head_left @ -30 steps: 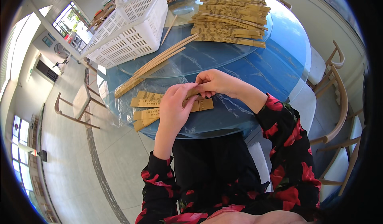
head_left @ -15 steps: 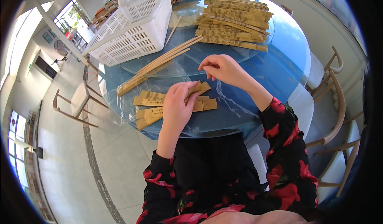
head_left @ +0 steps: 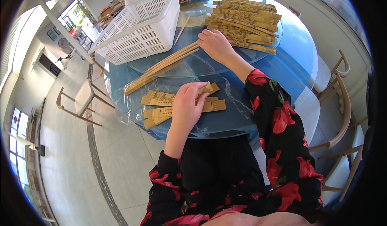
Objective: The person inserts thin wooden sticks into pre-cut slots on rectangular bamboo strips, then places the assembled pieces into a white basket. The person repeats this process for multiple bamboo strips.
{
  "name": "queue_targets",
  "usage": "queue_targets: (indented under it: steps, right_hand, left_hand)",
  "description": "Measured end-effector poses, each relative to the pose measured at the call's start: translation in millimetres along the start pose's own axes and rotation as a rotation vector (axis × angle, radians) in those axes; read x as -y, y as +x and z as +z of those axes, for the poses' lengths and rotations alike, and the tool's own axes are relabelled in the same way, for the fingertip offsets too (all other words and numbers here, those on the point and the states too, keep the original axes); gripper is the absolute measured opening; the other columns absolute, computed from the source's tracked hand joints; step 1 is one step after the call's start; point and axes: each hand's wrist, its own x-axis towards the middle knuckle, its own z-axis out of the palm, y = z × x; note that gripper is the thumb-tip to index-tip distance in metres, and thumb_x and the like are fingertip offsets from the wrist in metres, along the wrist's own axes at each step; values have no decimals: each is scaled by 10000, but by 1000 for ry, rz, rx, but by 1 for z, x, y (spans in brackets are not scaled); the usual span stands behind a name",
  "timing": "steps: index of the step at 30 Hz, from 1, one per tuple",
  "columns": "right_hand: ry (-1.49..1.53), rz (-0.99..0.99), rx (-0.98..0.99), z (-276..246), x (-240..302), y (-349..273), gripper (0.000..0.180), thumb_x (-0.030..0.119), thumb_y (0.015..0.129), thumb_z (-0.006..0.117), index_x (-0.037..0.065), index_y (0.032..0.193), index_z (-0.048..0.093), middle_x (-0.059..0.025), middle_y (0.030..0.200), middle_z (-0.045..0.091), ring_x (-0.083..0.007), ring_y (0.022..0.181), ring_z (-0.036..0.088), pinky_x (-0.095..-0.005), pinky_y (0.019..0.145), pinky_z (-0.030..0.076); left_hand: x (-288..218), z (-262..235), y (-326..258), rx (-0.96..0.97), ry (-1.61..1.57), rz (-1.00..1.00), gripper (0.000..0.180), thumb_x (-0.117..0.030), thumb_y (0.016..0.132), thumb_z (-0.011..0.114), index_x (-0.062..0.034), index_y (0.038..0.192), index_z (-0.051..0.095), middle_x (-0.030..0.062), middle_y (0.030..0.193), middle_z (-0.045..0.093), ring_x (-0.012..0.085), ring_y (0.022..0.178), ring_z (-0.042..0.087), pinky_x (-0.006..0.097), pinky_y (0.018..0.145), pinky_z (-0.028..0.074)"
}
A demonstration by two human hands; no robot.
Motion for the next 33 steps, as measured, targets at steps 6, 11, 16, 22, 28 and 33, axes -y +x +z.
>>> queue_targets:
  steps: [6,11,16,22,28,33]
  right_hand:
    - [23,-25,34,3,-4,-1,73,128,847,642,137,912,674,16,972,621,-181,1047,605,-335,873,506]
    - [47,-72,70,-7,-10,-6,116,107,858,638,121,963,684,-11,956,626,-210,1046,614,-357,888,515]
    - [257,89,-91,-27,-22,-32,134,75,880,622,67,999,682,-61,999,663,-281,1074,624,-404,927,517]
    - [766,561,-162,-52,-82,-105,204,105,1015,581,11,1163,685,-37,1054,693,-215,990,625,-351,911,503]
    - [1187,748,-54,-70,-98,-128,230,191,1055,610,18,1159,720,-9,1006,649,-115,944,579,-266,853,465]
    - [1234,660,110,-78,-94,-128,188,167,1033,636,15,1029,747,-26,1034,674,-146,966,635,-296,897,500]
  left_hand:
    - [1,2,0,-6,12,19,260,-80,860,775,-58,1113,721,114,1048,727,321,1004,674,383,878,534]
    - [2,3,1,-13,1,13,258,-78,858,776,-58,1110,721,116,1052,728,321,1010,676,380,878,537]
    - [1,-1,0,-24,0,-12,262,-73,869,771,-61,1125,714,117,1055,723,325,1028,666,394,890,537]
    - [-2,-4,1,-142,-16,-62,264,-44,858,780,-44,1114,714,121,1049,723,317,996,681,374,871,544]
    - [-1,-7,1,-200,4,-81,270,-20,844,782,-32,1106,721,116,1038,722,287,968,686,345,863,533]
    - [1,-6,1,-154,32,-117,272,-19,839,782,-32,1104,722,109,1047,724,270,975,684,340,889,520]
